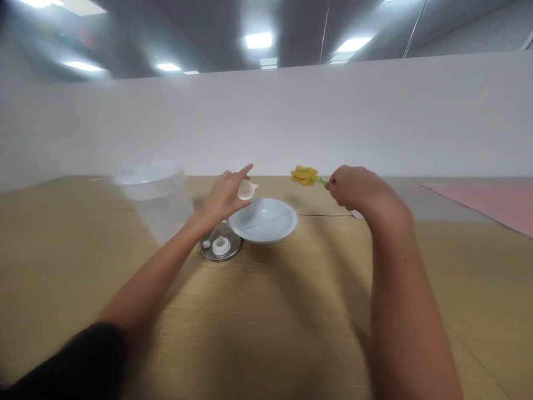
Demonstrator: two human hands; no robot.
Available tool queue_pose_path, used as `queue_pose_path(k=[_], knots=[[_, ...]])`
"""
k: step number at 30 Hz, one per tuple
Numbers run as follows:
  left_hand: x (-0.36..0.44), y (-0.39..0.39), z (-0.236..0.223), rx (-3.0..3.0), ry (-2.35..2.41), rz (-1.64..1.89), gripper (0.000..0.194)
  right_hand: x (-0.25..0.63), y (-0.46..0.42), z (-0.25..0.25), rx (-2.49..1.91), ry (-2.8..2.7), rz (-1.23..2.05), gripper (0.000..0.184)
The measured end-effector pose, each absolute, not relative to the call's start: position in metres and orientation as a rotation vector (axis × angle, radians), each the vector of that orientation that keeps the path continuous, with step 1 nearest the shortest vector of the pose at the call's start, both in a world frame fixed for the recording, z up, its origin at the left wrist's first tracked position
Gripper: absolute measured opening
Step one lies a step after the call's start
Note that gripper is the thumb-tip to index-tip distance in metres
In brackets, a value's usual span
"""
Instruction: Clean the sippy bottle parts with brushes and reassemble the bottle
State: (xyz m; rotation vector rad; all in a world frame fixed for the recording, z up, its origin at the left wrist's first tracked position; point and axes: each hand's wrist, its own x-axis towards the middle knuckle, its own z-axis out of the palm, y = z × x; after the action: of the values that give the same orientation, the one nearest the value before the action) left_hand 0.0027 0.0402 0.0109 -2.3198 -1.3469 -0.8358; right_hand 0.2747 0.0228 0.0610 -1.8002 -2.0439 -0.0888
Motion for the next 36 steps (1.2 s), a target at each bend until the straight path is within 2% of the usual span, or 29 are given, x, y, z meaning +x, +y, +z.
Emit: queue_pose_path(k=[2, 4, 6, 14, 20, 30, 34, 36], knots=[[0.011, 0.025, 0.020, -2.471, -1.371, -1.026, 0.077, 0.263, 0.028, 0.058, -2.212, -1.963, 0.020, 0.017], [0.020, 0.006, 0.028, -2.616, -1.373, -1.137, 0.078, 0.252, 0.035, 0.052, -2.358, -1.933, 0.029, 0.009], [0.028, -0.012, 0.034, -2.754, -1.334, -1.144, 0.073, 0.244, 0.043, 0.044, -2.433, -1.936, 0.107, 0.010], [0.046, -0.042, 0.028, -3.235, -0.926, -0.485, 0.058, 0.245, 0.074, -0.004, -2.531, -2.230, 0.600, 0.010], [0.047, -0.032, 0.014, -3.344, -0.689, -0.212, 0.061, 0.261, 0.101, -0.042, -2.423, -2.357, 0.929, 0.006], [0.047, -0.029, 0.011, -3.320, -0.841, 0.031, 0.058, 0.263, 0.103, -0.048, -2.368, -2.331, 0.977, 0.013], [0.042, -0.028, 0.017, -3.360, -0.954, 0.058, 0.063, 0.263, 0.095, -0.030, -2.364, -2.279, 0.882, 0.020], [0.036, -0.023, 0.022, -3.313, -1.041, -0.041, 0.060, 0.261, 0.091, -0.017, -2.348, -2.242, 0.764, 0.019]])
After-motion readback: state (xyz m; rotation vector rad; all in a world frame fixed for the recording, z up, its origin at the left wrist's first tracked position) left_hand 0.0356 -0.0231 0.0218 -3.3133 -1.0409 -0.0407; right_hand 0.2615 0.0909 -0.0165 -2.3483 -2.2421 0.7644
